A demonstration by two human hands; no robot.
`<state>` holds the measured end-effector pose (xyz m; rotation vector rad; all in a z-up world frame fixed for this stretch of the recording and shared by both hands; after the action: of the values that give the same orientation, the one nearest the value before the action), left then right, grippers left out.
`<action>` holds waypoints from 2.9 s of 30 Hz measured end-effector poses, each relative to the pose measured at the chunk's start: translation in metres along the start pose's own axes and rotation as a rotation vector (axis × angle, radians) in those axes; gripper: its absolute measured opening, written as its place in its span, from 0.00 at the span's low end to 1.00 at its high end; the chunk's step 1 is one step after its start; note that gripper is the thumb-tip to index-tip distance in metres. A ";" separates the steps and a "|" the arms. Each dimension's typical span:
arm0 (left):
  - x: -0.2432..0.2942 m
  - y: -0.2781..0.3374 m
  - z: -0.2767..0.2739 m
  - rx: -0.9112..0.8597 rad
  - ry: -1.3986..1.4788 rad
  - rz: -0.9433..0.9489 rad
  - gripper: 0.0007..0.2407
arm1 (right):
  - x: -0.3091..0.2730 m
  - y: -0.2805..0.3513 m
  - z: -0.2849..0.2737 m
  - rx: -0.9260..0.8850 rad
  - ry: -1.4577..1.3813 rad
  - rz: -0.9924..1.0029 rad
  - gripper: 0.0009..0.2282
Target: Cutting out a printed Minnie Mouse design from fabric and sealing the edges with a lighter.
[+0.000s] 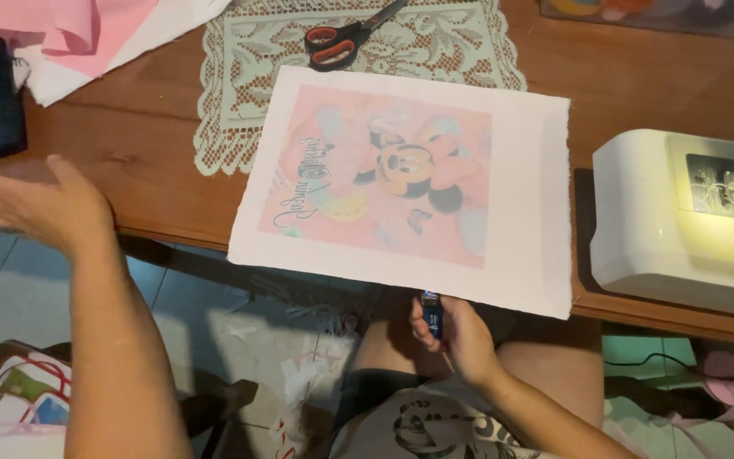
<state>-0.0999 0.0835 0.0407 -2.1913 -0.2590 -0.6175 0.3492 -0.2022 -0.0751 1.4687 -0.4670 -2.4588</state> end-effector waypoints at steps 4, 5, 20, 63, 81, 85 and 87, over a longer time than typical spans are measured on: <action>-0.119 -0.038 0.050 0.065 -0.238 -0.337 0.29 | -0.002 -0.001 0.006 -0.010 0.006 -0.010 0.17; -0.143 -0.046 0.059 0.106 -0.308 -0.389 0.26 | -0.004 0.000 0.009 -0.029 0.024 -0.024 0.17; -0.217 -0.096 0.143 -0.401 -0.928 -0.056 0.09 | 0.014 -0.012 0.010 0.035 -0.058 0.057 0.18; -0.180 -0.058 0.087 0.030 -0.282 -0.544 0.27 | 0.023 -0.037 0.042 -0.004 -0.062 0.062 0.18; -0.172 -0.058 0.087 -0.058 -0.235 -0.649 0.24 | 0.034 -0.051 0.052 -0.075 -0.090 0.044 0.19; -0.174 -0.057 0.089 -0.029 -0.244 -0.616 0.25 | 0.039 -0.056 0.053 -0.092 -0.104 0.053 0.19; -0.169 -0.058 0.085 -0.013 -0.231 -0.590 0.26 | 0.040 -0.058 0.055 -0.111 -0.099 0.048 0.19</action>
<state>-0.2382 0.1896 -0.0530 -2.1958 -1.0496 -0.6747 0.2796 -0.1549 -0.1057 1.2834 -0.3727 -2.4848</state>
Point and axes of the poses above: each hand's wrist, its own y-axis away from the middle knuckle, its own z-axis out of the palm, x = y × z, the point moved 8 cm from there along -y, towards the middle knuckle, and after that the axes turned 5 degrees about -x, right-handed, at the moved point
